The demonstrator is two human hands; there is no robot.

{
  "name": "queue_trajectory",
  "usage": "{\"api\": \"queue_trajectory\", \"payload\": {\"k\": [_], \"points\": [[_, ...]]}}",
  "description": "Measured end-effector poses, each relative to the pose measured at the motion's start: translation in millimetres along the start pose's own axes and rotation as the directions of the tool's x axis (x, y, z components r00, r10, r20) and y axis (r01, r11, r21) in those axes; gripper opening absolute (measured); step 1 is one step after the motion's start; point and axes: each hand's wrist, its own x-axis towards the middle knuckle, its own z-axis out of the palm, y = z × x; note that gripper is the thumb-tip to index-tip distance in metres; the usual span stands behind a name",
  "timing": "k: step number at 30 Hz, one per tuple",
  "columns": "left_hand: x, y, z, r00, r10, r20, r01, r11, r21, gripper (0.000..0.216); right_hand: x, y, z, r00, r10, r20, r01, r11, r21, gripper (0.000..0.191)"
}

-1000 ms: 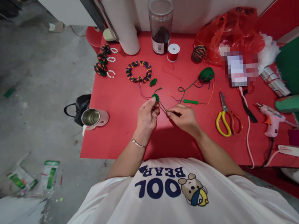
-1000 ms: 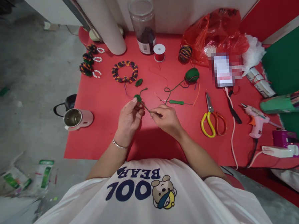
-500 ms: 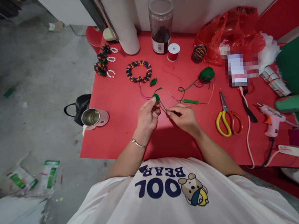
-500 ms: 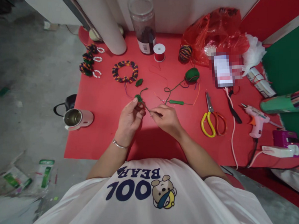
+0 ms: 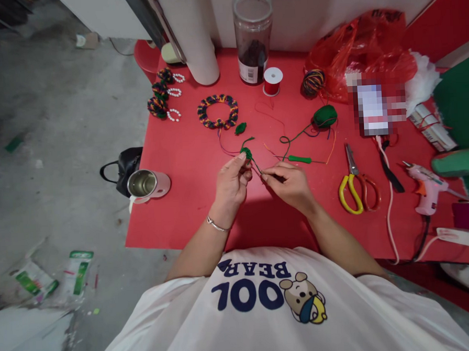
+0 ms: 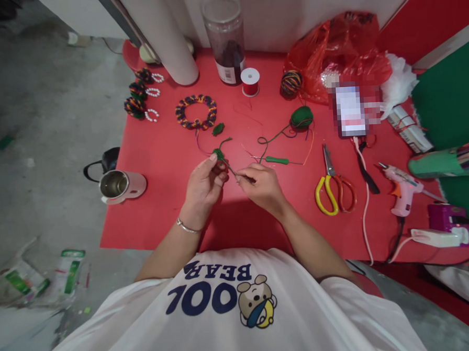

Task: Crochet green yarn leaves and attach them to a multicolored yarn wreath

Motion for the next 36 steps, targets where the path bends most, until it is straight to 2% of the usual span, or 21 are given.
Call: {"api": "queue_trajectory", "payload": {"k": [20,31,36], "points": [[-2.5,1.0,1.4,0.989,0.137,0.053,-0.143,0.981,0.130,0.032,0.5,2.1,-3.6,0.998,-0.061,-0.019,0.060,0.998,-0.019,0.017],[2.1,-7.9,-5.5,0.945,0.325,0.050,-0.328,0.920,0.214,0.027,0.0,1.7,-4.8,0.997,-0.076,-0.029,0.075,0.996,-0.044,0.018],[1.8,-7.4,-5.8,0.947,0.312,0.072,-0.320,0.924,0.208,0.029,0.5,1.0,-4.0,0.996,-0.085,-0.041,0.083,0.995,-0.053,0.018]]}}
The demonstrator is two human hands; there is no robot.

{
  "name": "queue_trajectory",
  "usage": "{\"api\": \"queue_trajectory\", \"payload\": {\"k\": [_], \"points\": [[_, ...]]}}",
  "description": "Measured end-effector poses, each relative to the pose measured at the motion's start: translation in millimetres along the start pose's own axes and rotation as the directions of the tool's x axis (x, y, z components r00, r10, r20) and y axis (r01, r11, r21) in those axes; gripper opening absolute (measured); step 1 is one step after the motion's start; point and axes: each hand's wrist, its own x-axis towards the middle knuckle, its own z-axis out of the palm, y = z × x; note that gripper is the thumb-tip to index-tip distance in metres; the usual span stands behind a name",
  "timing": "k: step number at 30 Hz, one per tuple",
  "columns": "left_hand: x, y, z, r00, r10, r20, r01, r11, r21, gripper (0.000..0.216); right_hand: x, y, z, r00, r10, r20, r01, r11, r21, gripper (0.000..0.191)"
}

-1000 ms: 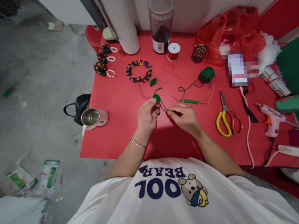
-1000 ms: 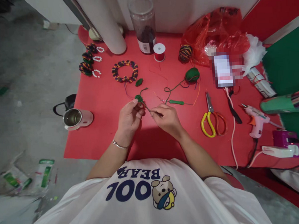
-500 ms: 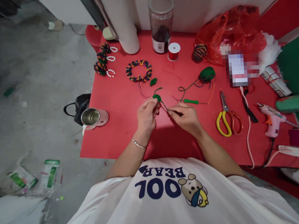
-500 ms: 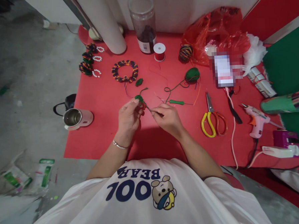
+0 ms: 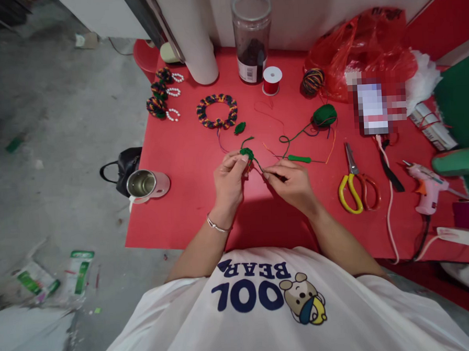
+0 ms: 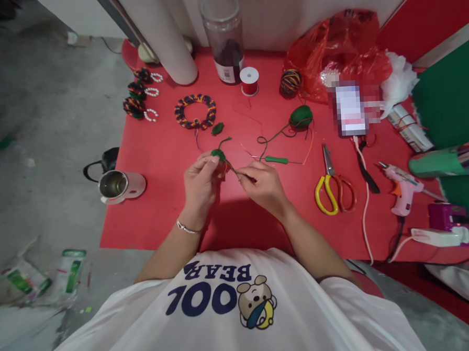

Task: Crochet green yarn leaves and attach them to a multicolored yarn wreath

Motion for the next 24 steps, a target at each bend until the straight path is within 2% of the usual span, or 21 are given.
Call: {"api": "queue_trajectory", "payload": {"k": [6,12,18,24], "points": [[-1.2,3.0,0.5,0.999,-0.028,0.016,0.028,1.000,-0.008,0.034,-0.1,-1.0,1.2,1.000,-0.022,-0.005,0.022,1.000,0.006,0.017],[-1.8,2.7,0.6,0.999,-0.026,0.019,0.026,1.000,-0.015,0.031,0.1,-1.7,0.7,1.000,-0.027,-0.013,0.027,1.000,0.012,0.016],[-2.8,8.0,3.5,0.993,-0.107,0.044,0.111,0.990,-0.090,0.030,-0.7,-2.6,0.0,1.000,-0.006,0.004,0.006,1.000,0.000,0.017],[-2.9,9.7,3.9,0.994,-0.105,0.043,0.108,0.990,-0.089,0.030,-0.6,-2.1,0.6,1.000,0.001,0.009,0.000,1.000,-0.020,0.017]]}}
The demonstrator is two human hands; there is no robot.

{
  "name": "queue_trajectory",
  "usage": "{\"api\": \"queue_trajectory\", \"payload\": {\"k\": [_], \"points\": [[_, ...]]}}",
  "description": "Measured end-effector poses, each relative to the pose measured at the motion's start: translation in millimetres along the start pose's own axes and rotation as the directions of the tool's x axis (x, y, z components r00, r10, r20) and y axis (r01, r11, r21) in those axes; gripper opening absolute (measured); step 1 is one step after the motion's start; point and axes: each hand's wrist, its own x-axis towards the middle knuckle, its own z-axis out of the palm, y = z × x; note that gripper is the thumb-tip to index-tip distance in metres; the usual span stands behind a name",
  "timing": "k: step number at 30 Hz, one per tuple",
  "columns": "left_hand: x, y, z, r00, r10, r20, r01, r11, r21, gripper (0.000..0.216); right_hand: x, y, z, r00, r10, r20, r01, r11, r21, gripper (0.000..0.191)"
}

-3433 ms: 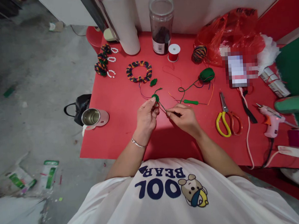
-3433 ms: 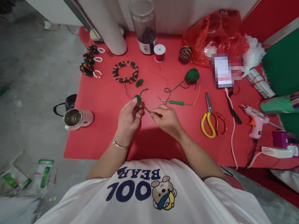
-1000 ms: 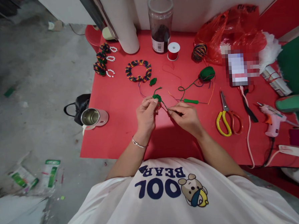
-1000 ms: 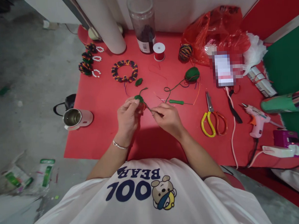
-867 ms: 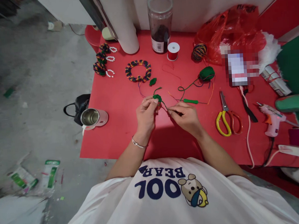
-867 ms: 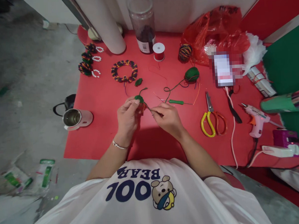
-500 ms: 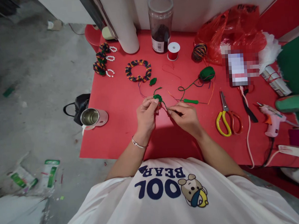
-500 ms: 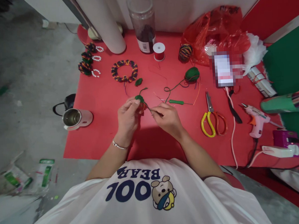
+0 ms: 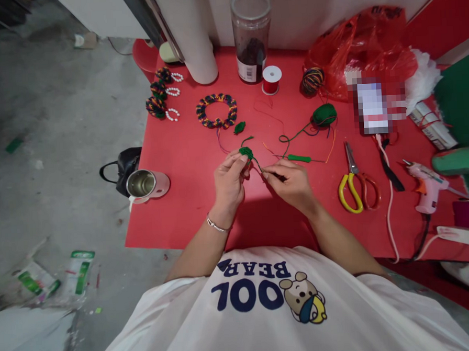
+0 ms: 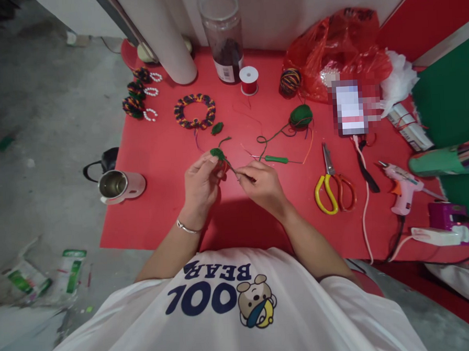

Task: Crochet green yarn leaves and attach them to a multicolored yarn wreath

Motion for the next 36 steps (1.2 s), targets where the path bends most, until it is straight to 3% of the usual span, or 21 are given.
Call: {"api": "queue_trajectory", "payload": {"k": [36], "points": [[0.6,-1.3,1.8,1.000,0.012,-0.014,-0.012,1.000,0.005,0.024,-0.9,-0.4,0.1,1.000,0.015,0.003,-0.015,1.000,0.017,0.018]]}}
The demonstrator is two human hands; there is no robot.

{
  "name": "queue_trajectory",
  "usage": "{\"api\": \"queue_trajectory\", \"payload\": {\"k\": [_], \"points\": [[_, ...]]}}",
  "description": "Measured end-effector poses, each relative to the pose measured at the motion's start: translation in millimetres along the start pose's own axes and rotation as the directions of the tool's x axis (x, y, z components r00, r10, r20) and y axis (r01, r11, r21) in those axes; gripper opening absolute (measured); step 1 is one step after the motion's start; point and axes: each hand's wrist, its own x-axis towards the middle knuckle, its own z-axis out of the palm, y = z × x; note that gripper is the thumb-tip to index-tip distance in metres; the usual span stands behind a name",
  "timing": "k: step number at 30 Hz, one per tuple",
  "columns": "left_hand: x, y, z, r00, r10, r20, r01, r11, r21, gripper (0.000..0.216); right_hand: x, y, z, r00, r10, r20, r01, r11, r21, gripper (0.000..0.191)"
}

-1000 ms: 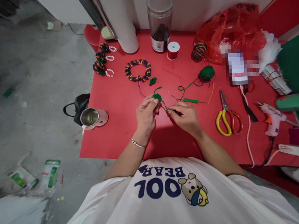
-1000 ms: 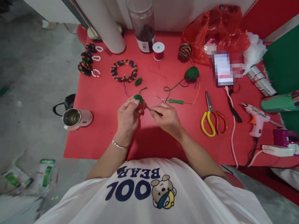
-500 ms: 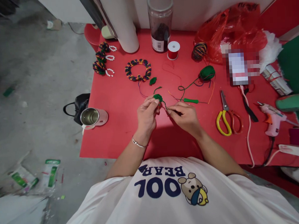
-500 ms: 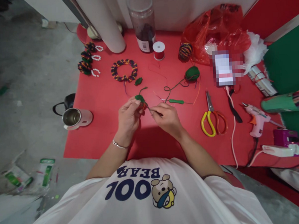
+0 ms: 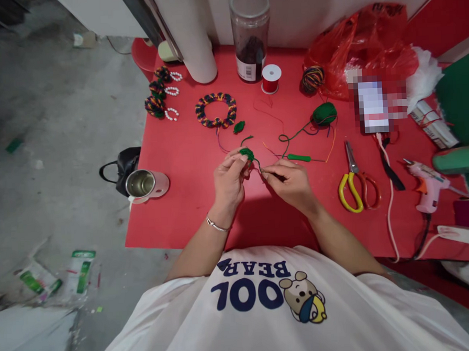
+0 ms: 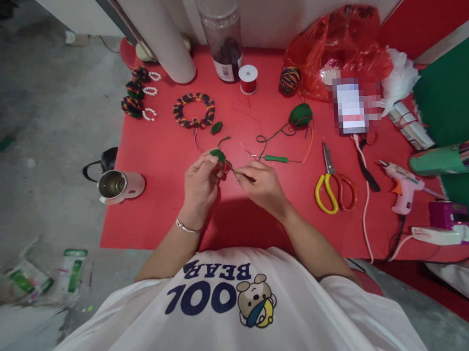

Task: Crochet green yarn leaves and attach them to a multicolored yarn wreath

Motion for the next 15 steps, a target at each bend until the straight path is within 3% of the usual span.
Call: {"api": "queue_trajectory", "payload": {"k": [10,15], "points": [[-1.7,-0.2,-0.2,1.000,0.013,0.001,-0.013,1.000,0.024,0.020,0.8,0.0,-1.2,1.000,-0.011,0.003,0.011,1.000,0.008,0.018],[0.1,-0.7,-0.5,1.000,-0.022,-0.004,0.022,1.000,-0.022,0.029,1.3,0.0,-1.6,1.000,-0.008,0.006,0.008,1.000,-0.005,0.018]]}}
